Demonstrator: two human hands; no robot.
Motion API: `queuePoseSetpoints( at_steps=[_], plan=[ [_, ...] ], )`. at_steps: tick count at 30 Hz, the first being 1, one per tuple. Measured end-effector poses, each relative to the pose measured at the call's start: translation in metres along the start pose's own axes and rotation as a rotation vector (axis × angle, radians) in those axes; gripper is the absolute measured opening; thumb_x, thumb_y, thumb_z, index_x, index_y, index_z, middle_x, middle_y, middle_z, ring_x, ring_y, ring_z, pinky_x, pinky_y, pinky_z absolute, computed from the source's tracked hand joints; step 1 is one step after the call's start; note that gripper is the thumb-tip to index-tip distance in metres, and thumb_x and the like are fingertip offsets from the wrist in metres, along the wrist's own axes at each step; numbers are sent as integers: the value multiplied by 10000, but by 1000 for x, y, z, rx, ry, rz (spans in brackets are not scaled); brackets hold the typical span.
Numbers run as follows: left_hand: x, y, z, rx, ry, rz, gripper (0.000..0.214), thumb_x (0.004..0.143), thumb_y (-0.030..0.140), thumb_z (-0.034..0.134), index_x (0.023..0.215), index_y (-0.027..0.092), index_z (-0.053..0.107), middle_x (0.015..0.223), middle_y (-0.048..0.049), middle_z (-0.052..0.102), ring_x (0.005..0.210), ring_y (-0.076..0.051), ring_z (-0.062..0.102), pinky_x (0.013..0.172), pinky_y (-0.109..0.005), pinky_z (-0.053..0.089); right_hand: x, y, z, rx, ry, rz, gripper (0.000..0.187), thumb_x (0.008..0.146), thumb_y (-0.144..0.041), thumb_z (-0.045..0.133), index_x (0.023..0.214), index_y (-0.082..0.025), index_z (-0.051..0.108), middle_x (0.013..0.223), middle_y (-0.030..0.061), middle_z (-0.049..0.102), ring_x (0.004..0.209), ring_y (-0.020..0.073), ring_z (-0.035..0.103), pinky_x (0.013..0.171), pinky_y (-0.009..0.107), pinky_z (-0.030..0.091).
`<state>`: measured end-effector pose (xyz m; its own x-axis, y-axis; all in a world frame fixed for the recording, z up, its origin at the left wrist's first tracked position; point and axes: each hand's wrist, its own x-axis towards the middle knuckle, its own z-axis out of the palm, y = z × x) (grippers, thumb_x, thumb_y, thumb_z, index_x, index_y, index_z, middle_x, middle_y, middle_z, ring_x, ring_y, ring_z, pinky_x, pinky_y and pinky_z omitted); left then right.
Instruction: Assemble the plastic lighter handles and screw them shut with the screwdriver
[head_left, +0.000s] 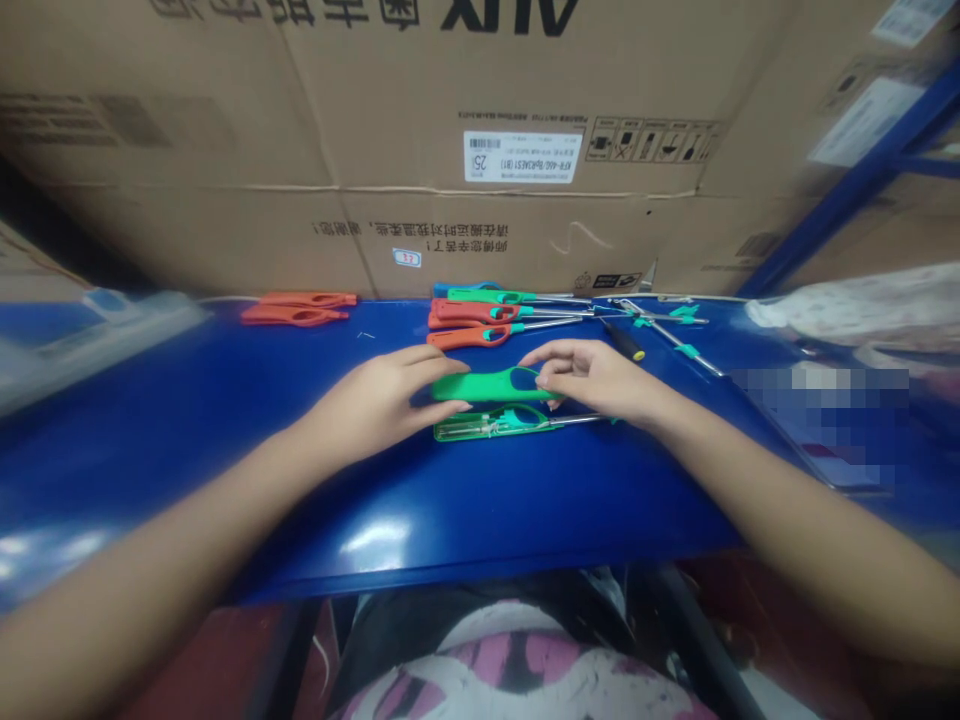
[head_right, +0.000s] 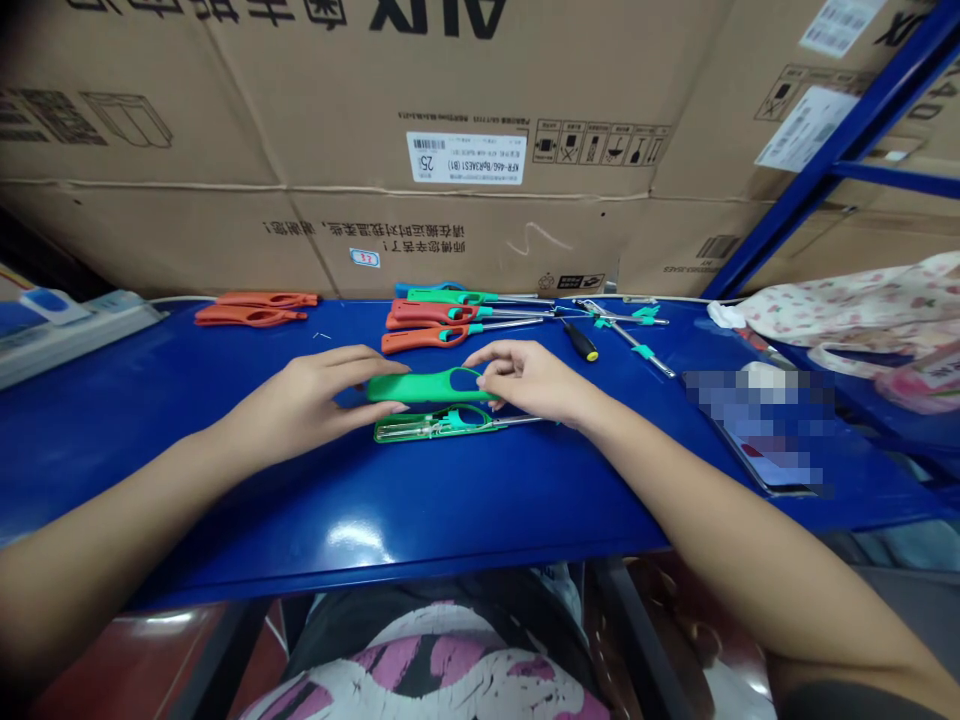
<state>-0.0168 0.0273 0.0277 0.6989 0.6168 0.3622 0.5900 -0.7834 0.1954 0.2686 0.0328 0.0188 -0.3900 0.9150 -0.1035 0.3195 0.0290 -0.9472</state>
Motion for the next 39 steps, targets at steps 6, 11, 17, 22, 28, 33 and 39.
queuePoseSetpoints(
  at_steps=[6,11,17,22,28,33,39],
  plan=[
    [-2,3,-5,80,-162,28,350,977,480,542,1147,201,670,1046,-67,724,932,-230,685,767,-319,516,-8,-2,1,-442,-123,-270,397,860,-431,708,1169,-188,655,847,-9,574,754,131,528,690,271,446],
    [-2,8,-6,83,-234,20,317,950,475,565,1097,220,683,1015,-51,717,908,-223,677,747,-311,499,-10,-1,3,-598,-156,-434,335,873,-366,716,1151,-190,655,1043,53,627,908,172,584,814,314,496],
    [-1,10,-4,82,-293,5,282,930,435,586,1089,241,715,1010,-40,718,909,-212,680,742,-300,506,-8,7,5,-661,-200,-482,301,914,-343,668,1176,-194,651,1131,82,621,1023,208,603,933,394,514],
    [-2,10,-4,79,-301,-9,282,931,415,583,1105,241,720,1033,-40,718,900,-212,694,729,-295,511,-8,7,7,-693,-195,-477,299,909,-344,676,1160,-183,652,1101,83,623,1004,210,603,912,386,518],
    [-3,9,-3,72,-302,-13,280,925,393,597,1149,262,704,1059,-23,715,893,-204,695,715,-292,505,-10,4,7,-721,-180,-490,276,908,-331,675,1141,-185,648,1086,82,625,995,215,601,892,380,516],
    [-3,10,-3,57,-302,-34,265,914,390,615,1118,258,720,1048,-26,719,890,-205,697,709,-287,503,-9,5,6,-725,-196,-478,297,908,-349,687,1154,-188,645,1106,84,622,999,215,605,896,385,519],
    [-1,14,0,-21,-300,-132,236,872,360,686,1069,244,743,1035,-22,720,866,-201,694,696,-287,504,-10,4,9,-753,-196,-433,304,901,-338,699,1152,-175,649,1100,84,631,982,211,608,870,373,519]
  ],
)
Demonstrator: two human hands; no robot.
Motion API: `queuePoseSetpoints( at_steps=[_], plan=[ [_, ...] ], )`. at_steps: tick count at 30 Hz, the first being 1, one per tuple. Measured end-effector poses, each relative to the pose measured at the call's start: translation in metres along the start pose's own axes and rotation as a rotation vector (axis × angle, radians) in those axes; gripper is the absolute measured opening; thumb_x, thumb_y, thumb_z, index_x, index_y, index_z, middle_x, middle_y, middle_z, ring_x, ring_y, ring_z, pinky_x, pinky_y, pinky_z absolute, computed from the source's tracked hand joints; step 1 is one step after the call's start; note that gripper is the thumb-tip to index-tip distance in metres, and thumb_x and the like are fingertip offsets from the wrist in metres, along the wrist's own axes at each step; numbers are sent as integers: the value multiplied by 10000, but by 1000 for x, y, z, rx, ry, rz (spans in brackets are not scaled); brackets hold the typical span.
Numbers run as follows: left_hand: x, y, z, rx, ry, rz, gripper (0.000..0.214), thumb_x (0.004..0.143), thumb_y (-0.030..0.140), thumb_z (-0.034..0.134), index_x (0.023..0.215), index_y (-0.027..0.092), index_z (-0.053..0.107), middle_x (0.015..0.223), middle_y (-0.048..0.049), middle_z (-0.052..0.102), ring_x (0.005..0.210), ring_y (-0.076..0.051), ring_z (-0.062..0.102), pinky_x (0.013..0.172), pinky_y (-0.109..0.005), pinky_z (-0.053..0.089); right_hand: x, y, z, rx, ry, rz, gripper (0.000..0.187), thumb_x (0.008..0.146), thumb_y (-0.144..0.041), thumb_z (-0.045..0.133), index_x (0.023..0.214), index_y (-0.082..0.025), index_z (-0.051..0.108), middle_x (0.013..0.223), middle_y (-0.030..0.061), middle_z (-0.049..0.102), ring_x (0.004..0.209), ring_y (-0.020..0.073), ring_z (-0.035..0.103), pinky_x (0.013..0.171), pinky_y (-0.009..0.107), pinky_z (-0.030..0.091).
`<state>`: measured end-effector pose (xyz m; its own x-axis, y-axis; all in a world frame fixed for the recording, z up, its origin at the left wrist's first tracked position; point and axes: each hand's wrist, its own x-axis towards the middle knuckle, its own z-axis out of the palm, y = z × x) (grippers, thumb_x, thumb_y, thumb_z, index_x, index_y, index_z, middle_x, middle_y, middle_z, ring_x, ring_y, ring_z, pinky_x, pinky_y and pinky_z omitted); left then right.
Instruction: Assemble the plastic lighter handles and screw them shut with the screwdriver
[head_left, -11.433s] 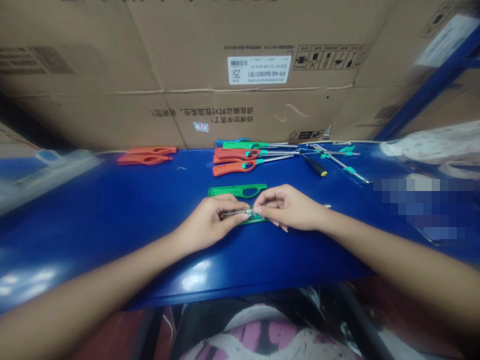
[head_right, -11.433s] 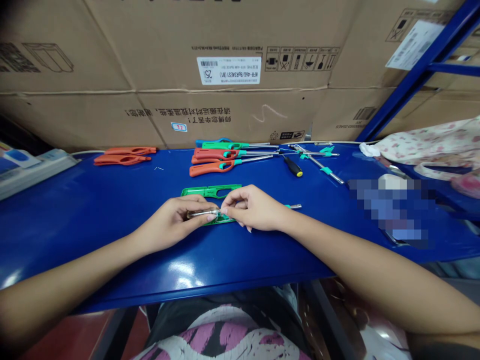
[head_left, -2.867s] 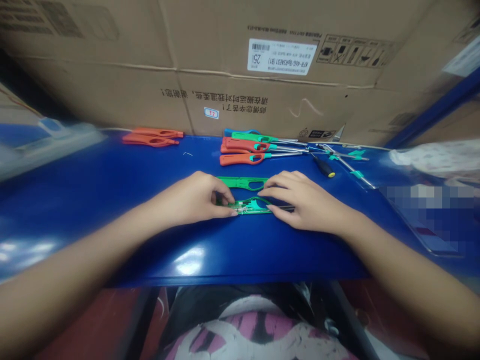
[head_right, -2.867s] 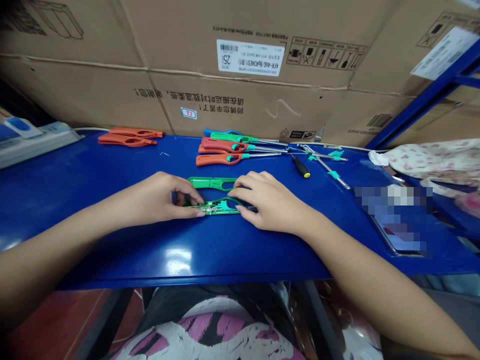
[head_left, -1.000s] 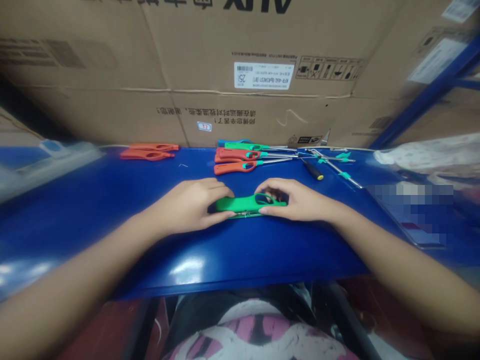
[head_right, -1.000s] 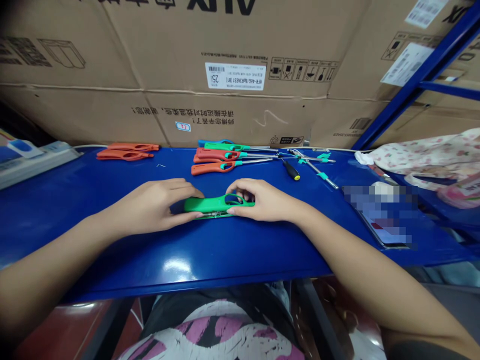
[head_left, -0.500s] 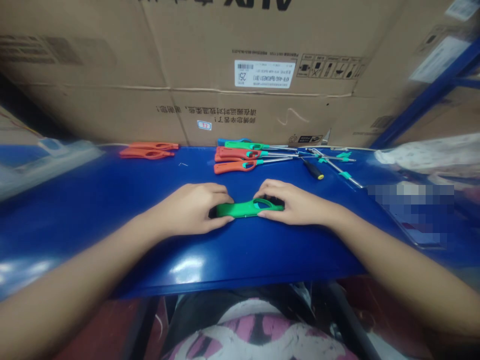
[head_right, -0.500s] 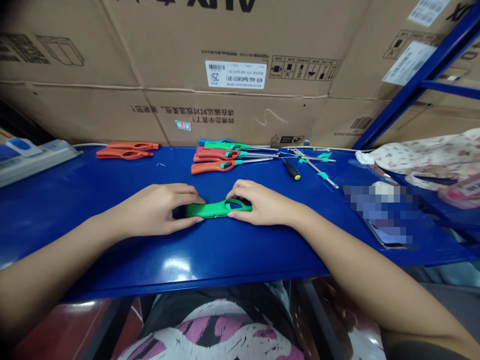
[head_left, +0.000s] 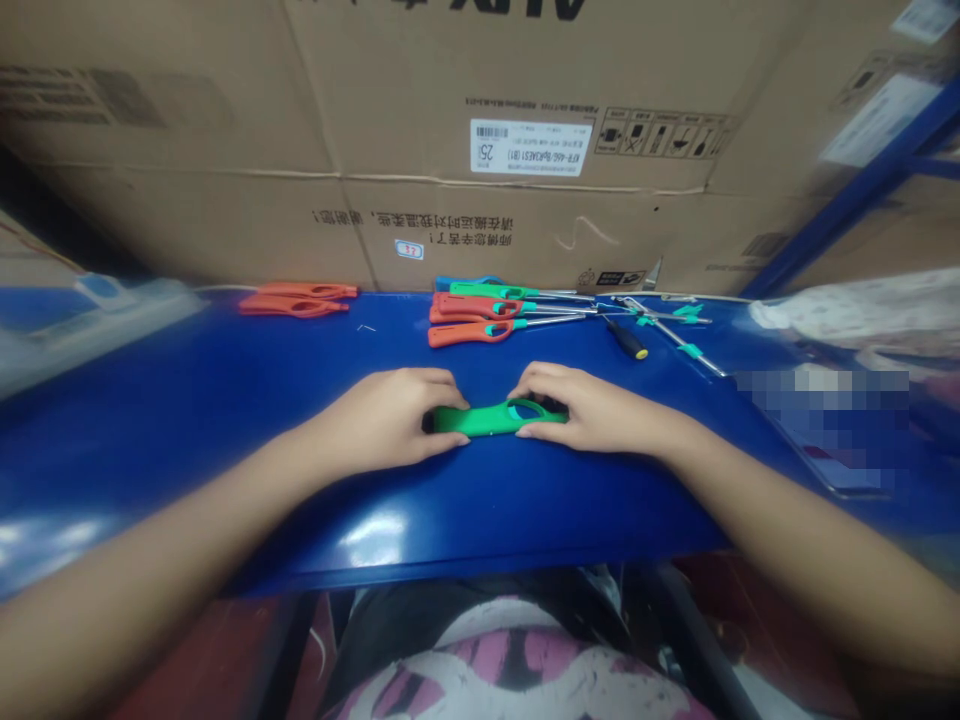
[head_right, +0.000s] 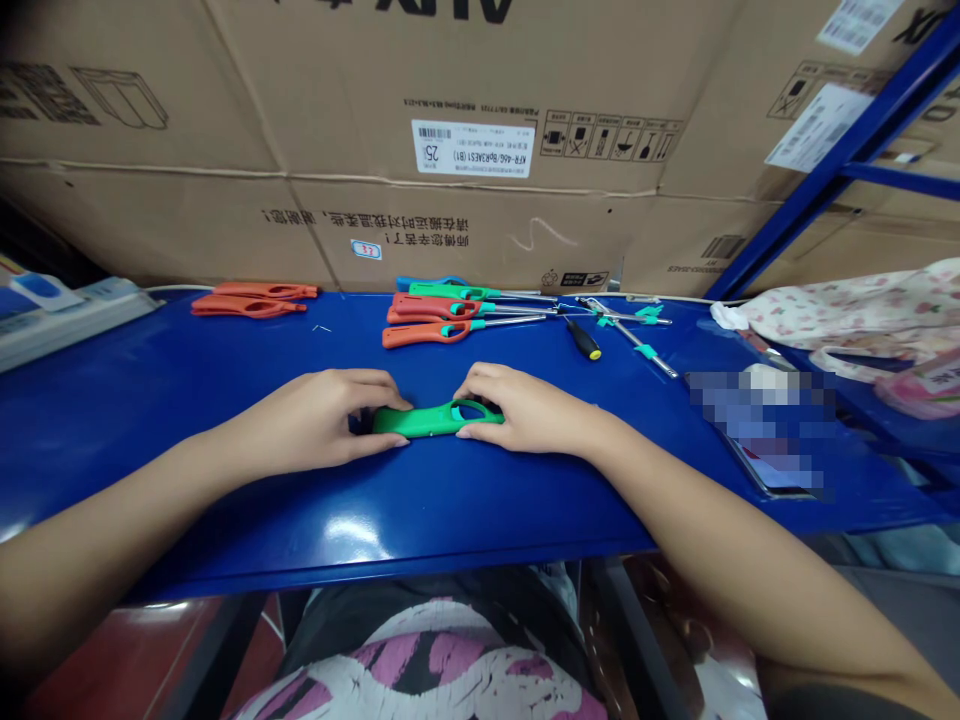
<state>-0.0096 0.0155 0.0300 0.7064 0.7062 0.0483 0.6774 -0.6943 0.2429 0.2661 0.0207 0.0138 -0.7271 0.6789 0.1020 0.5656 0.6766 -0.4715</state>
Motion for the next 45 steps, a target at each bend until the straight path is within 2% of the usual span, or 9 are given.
queuePoseSetpoints(
  at_steps=[6,12,15,20,25,31,35,40,45],
  plan=[
    [-1,0,4,-23,24,8,241,875,341,707,1083,230,756,1008,-37,713,858,-198,692,726,-286,524,0,-3,3,-49,9,19,332,901,-355,702,1176,-175,659,1103,92,644,967,217,634,837,359,532],
    [-7,21,11,392,29,97,278,971,277,517,1047,135,744,973,-111,704,858,-272,676,694,-371,535,2,-12,11,-294,25,38,342,944,-421,624,1153,-155,676,1085,114,647,915,248,642,760,371,531],
    [-7,26,15,446,49,101,266,953,245,508,1029,126,732,986,-126,713,864,-267,674,704,-364,535,2,-12,13,-314,45,14,302,950,-394,605,1125,-163,690,1073,114,647,900,240,647,762,366,537],
    [-5,17,14,371,95,75,233,955,281,524,1041,169,709,970,-92,718,874,-241,681,681,-319,509,1,-6,14,-215,140,-63,276,968,-351,585,1175,-183,657,1109,107,655,963,228,655,827,356,548],
    [-4,13,12,282,128,68,316,1035,359,431,991,176,685,920,-66,693,833,-220,673,652,-311,473,-1,-6,11,-221,181,-115,223,1018,-350,504,1067,-192,653,1035,88,656,915,204,644,796,329,532],
    [-4,16,13,226,148,104,295,1024,313,447,909,153,667,854,-64,655,763,-217,639,651,-334,471,-2,-9,10,-287,194,-144,257,1030,-354,471,993,-176,652,927,82,657,823,202,630,714,319,502],
    [-3,11,11,220,153,69,269,1016,297,462,991,149,685,895,-76,667,824,-243,652,687,-348,497,1,-7,7,-166,229,-102,196,1004,-355,540,1035,-198,654,1012,73,674,913,202,650,814,328,531],
    [2,-4,11,186,194,49,282,1024,317,456,1084,134,661,976,-102,676,914,-268,655,768,-368,521,2,3,1,-121,255,-105,210,1012,-262,510,1168,-191,633,1141,99,669,1059,216,641,958,368,523],
    [5,-8,14,-25,178,69,278,1025,344,468,1029,140,656,944,-89,691,881,-241,664,782,-341,513,1,12,1,-112,308,-143,167,998,-224,524,1094,-176,651,1022,98,686,930,208,652,830,352,546]
  ],
)
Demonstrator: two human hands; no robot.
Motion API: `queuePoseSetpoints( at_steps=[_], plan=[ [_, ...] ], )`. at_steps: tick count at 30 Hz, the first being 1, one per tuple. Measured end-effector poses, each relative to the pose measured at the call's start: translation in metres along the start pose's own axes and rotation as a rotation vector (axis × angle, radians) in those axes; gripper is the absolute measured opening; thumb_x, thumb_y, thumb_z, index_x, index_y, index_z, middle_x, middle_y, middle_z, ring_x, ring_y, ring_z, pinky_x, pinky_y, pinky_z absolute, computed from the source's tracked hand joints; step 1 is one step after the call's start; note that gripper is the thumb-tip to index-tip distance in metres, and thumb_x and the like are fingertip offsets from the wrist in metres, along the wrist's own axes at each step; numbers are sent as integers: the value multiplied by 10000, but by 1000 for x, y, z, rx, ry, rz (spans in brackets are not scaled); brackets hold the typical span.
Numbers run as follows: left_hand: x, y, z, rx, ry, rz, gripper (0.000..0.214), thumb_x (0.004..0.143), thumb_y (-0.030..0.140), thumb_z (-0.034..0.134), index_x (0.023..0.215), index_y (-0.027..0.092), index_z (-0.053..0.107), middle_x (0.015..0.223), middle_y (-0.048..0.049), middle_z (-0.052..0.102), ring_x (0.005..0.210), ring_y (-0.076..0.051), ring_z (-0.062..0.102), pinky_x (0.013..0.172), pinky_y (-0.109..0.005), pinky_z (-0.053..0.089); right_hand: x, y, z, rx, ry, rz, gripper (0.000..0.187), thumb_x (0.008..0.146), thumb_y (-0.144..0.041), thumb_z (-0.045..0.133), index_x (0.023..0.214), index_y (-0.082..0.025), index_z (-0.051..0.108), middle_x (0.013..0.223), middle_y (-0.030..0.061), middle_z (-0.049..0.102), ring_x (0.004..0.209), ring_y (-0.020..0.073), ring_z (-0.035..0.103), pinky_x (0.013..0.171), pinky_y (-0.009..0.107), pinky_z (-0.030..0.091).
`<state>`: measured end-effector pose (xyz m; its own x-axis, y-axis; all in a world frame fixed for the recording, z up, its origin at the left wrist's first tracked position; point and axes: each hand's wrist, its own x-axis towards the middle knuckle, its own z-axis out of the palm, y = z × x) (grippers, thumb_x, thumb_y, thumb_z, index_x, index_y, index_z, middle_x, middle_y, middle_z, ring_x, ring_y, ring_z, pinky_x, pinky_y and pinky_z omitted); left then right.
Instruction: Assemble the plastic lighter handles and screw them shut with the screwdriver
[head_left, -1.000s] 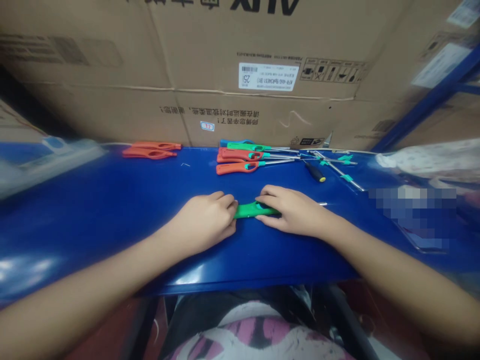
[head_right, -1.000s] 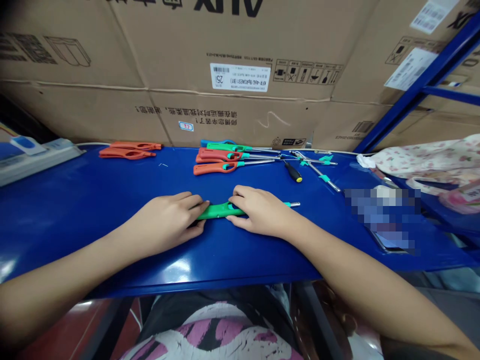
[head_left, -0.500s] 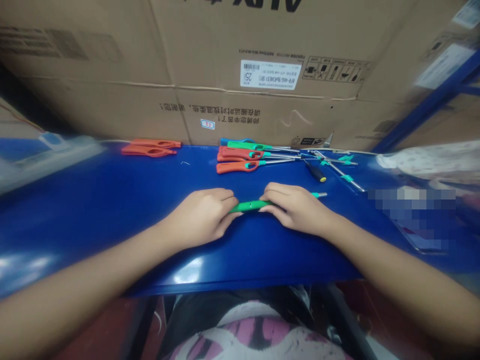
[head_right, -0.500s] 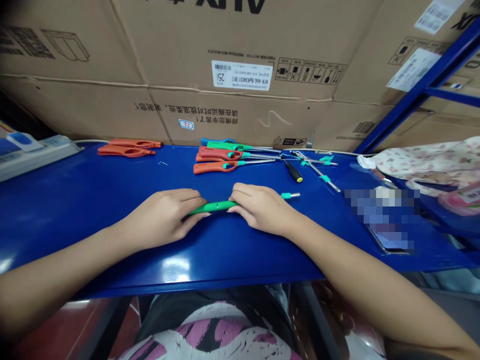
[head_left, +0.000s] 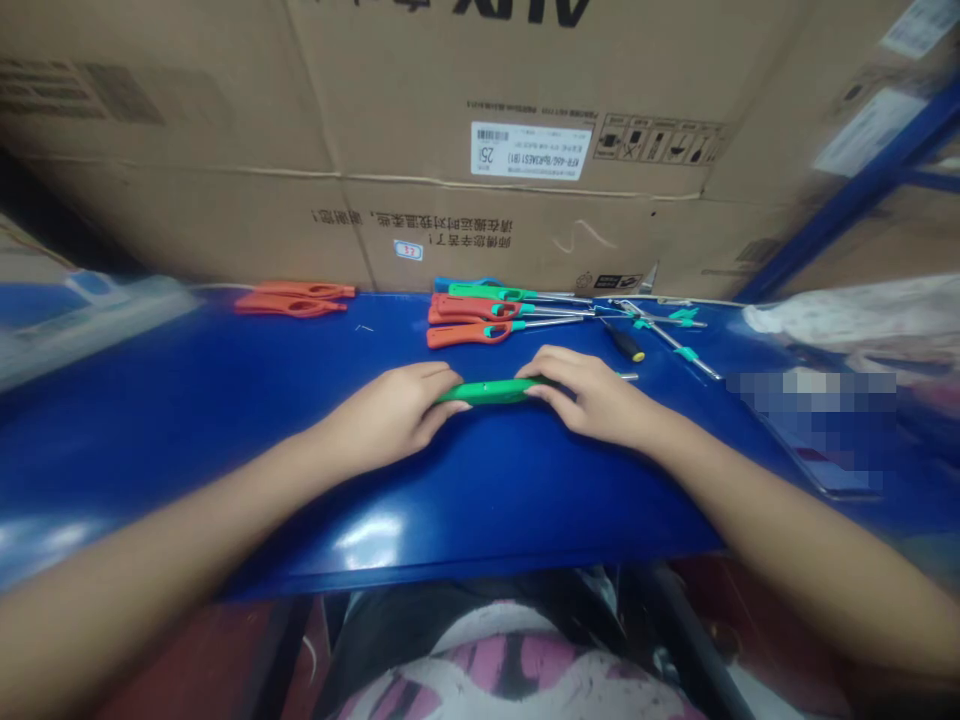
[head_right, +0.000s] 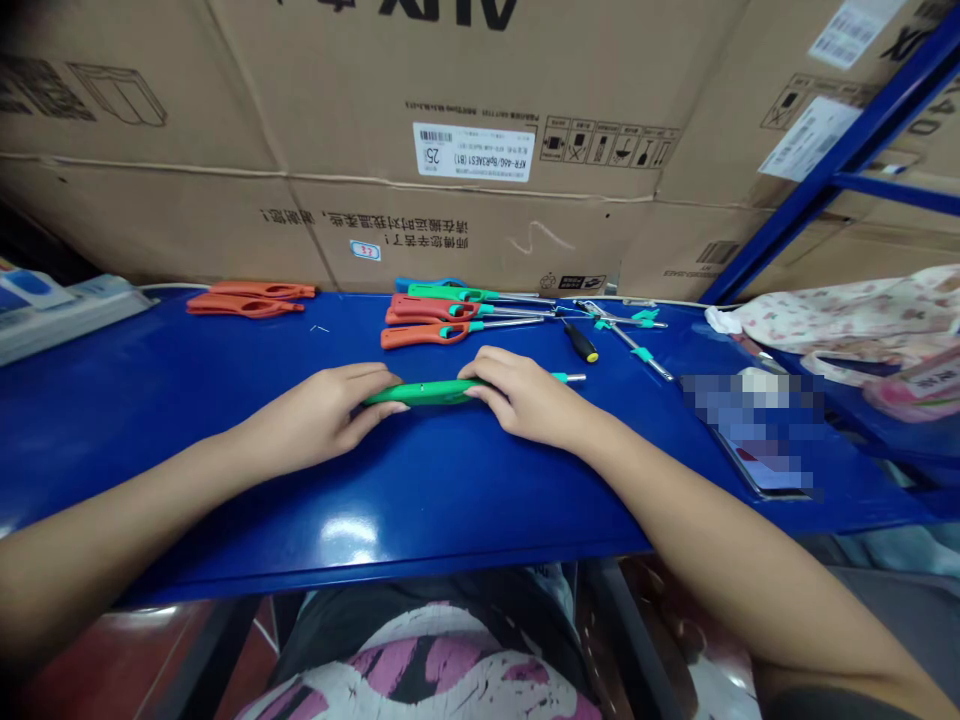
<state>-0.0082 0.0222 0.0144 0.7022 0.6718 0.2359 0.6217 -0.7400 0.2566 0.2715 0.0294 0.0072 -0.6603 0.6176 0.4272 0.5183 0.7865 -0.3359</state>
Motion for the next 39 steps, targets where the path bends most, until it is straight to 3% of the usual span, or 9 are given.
queuePoseSetpoints(
  at_steps=[4,10,16,22,26,31,39],
  plan=[
    [0,5,-3,-155,53,-40,307,1033,382,468,1184,159,616,1056,-68,706,888,-204,673,801,-306,518,2,-1,-2,7,35,9,171,1000,-206,515,1070,-163,665,1000,95,703,907,196,659,815,329,537],
    [-1,5,-2,-58,11,10,444,1010,445,512,1379,199,521,1248,-101,606,1045,-236,651,915,-360,527,2,-3,0,-15,-28,82,251,1009,-184,446,1067,-140,687,1010,96,721,916,198,679,821,324,537],
    [-1,3,-1,24,-20,15,416,1046,474,414,1310,199,581,1181,-91,694,1028,-264,694,860,-374,545,0,-8,1,42,-83,86,320,1022,-328,505,1270,-167,628,1230,90,714,1092,203,679,945,336,528],
    [-5,4,-1,-4,44,76,364,1028,485,477,1201,206,634,958,-40,765,767,-196,732,646,-256,508,0,-13,1,68,-36,-62,252,993,-321,576,1185,-181,660,1118,77,727,1015,182,683,894,307,537],
    [-6,4,2,-15,74,177,344,1023,459,507,1170,196,672,914,-45,774,745,-182,739,655,-244,516,-1,-18,2,36,-41,-112,213,1002,-283,558,1147,-187,682,1107,63,752,1001,168,710,836,277,541],
    [-6,8,4,15,105,244,347,1047,404,471,1176,151,671,905,-64,778,726,-190,738,644,-264,525,-3,-21,8,36,64,-140,170,984,-248,584,1061,-189,724,1020,41,787,898,156,742,808,266,552],
    [-1,-10,-3,23,105,198,375,1042,415,472,1237,150,652,1075,-91,762,900,-228,741,781,-323,575,0,-10,-6,-103,-6,-45,177,953,-289,638,1075,-188,718,1044,47,766,960,196,707,843,309,540]
  ],
)
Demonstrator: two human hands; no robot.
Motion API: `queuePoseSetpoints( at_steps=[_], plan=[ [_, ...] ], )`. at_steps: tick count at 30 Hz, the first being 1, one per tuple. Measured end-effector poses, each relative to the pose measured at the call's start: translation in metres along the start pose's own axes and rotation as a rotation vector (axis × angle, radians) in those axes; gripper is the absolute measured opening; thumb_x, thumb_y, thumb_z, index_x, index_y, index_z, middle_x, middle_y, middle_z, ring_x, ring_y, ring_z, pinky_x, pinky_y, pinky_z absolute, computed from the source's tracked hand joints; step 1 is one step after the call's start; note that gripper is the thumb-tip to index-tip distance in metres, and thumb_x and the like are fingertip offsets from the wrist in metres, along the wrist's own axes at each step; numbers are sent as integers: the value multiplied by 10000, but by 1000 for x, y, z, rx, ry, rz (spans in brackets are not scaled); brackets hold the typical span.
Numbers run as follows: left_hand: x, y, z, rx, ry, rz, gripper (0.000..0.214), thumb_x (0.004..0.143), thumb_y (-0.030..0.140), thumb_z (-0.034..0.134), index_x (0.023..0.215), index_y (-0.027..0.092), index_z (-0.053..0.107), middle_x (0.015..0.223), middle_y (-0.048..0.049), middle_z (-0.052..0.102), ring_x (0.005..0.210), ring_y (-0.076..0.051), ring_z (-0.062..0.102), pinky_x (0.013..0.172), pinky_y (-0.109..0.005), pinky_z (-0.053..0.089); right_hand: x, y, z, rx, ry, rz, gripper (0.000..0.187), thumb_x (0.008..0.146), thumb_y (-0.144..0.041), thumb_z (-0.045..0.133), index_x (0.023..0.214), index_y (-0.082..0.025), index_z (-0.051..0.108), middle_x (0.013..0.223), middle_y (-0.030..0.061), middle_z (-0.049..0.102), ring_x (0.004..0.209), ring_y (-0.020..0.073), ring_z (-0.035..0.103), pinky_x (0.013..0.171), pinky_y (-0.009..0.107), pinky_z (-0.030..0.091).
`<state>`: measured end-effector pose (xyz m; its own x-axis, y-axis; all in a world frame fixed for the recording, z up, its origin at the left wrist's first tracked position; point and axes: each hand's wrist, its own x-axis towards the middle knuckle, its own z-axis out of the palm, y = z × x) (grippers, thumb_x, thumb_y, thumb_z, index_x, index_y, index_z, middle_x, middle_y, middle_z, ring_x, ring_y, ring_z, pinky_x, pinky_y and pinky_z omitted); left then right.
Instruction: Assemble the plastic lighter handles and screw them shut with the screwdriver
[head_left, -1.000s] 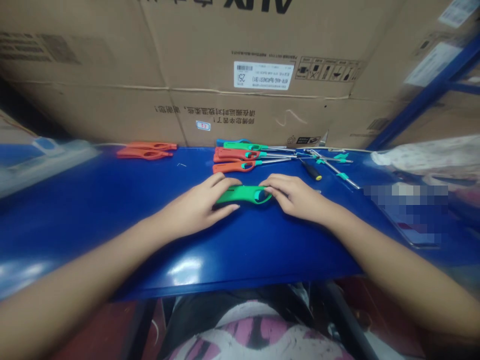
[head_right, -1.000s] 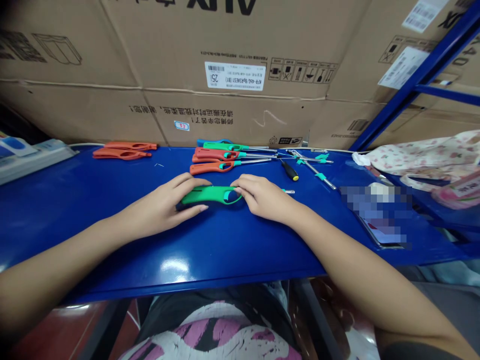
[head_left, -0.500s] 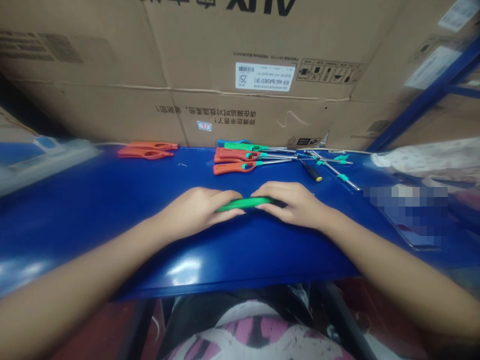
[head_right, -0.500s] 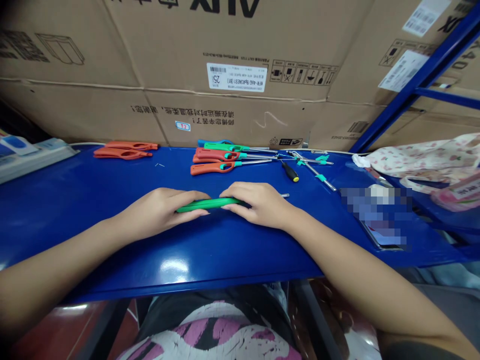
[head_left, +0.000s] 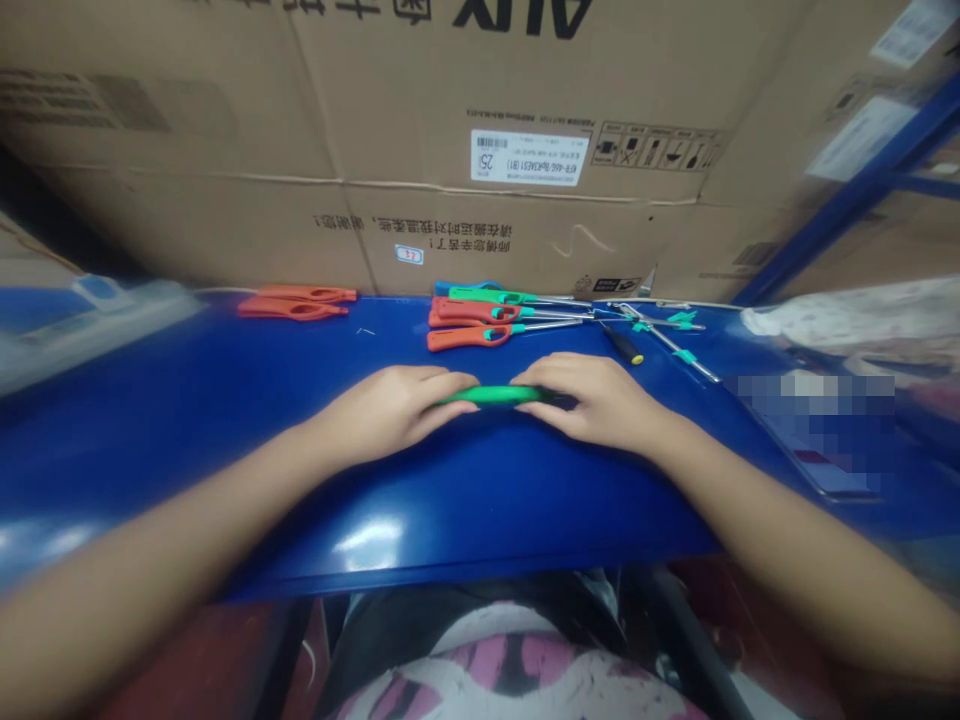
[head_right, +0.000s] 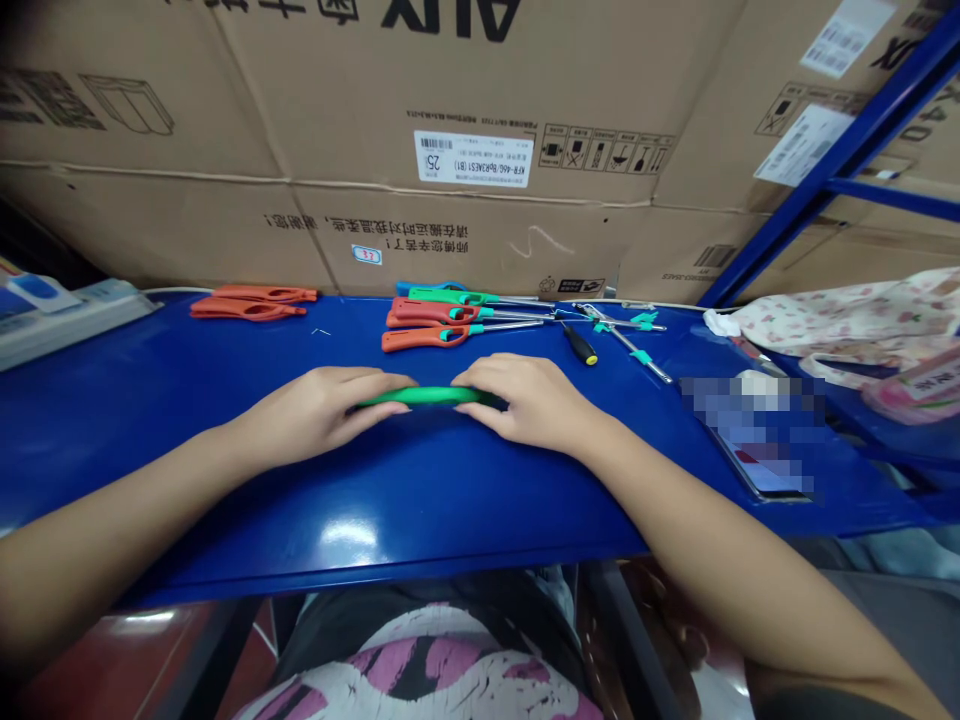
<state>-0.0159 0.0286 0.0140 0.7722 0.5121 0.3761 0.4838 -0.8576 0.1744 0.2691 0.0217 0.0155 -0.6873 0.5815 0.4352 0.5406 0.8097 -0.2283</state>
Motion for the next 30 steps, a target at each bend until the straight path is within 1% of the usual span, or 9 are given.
queuePoseSetpoints(
  at_steps=[4,9,14,17,19,21,24,26,30],
  plan=[
    [1,-5,-7,-34,46,-27,355,1035,381,482,1222,134,657,1133,-109,746,981,-229,726,876,-330,565,-2,5,-6,-72,28,18,152,954,-285,625,991,-157,698,940,66,740,858,197,684,747,305,520],
    [2,7,-3,-97,-72,-36,326,1020,370,503,1227,167,651,1117,-89,734,974,-206,713,867,-303,558,-2,-8,-1,-173,-14,-47,191,990,-276,549,959,-156,694,863,62,721,803,198,663,722,318,491],
    [2,6,3,-82,-112,-38,335,1037,392,479,1237,201,668,1080,-70,737,918,-189,719,816,-287,558,2,-7,-1,-136,-113,-16,195,985,-340,587,1071,-206,699,1016,55,749,936,206,663,813,335,498],
    [2,-4,0,-30,-79,-61,348,1033,391,481,1223,180,683,1112,-94,740,965,-216,719,851,-314,558,0,8,-7,-222,-119,45,365,942,-376,649,1260,-199,629,1200,100,712,1099,274,634,917,422,484],
    [2,-10,-2,2,-26,-79,356,1019,394,502,1216,164,690,1121,-107,745,977,-234,718,859,-329,557,-2,20,-12,-293,-88,123,448,913,-368,681,1307,-175,591,1269,130,680,1177,312,603,964,462,470],
    [2,-13,-5,7,36,-101,357,1003,396,526,1196,152,701,1080,-107,757,930,-231,722,823,-321,555,-4,32,-17,-349,-49,210,408,887,-331,700,1246,-155,618,1256,142,681,1174,329,602,959,469,474],
    [2,-13,-6,-23,114,-131,336,987,387,551,1139,144,727,994,-91,770,833,-204,714,753,-290,538,-6,44,-23,-407,1,286,185,873,-228,669,1045,-165,687,1092,121,738,1028,307,648,870,435,486],
    [2,-12,-7,-46,149,-140,318,976,381,571,1105,144,740,961,-80,775,790,-187,705,720,-273,523,-7,47,-27,-422,31,250,104,888,-215,641,963,-187,708,995,100,758,965,285,659,853,421,465],
    [1,-10,-7,-73,174,-128,289,961,363,606,1089,145,744,938,-67,780,758,-169,698,694,-259,513,-7,44,-31,-390,26,85,123,949,-270,611,952,-217,721,967,65,771,953,245,665,921,419,411]
  ],
)
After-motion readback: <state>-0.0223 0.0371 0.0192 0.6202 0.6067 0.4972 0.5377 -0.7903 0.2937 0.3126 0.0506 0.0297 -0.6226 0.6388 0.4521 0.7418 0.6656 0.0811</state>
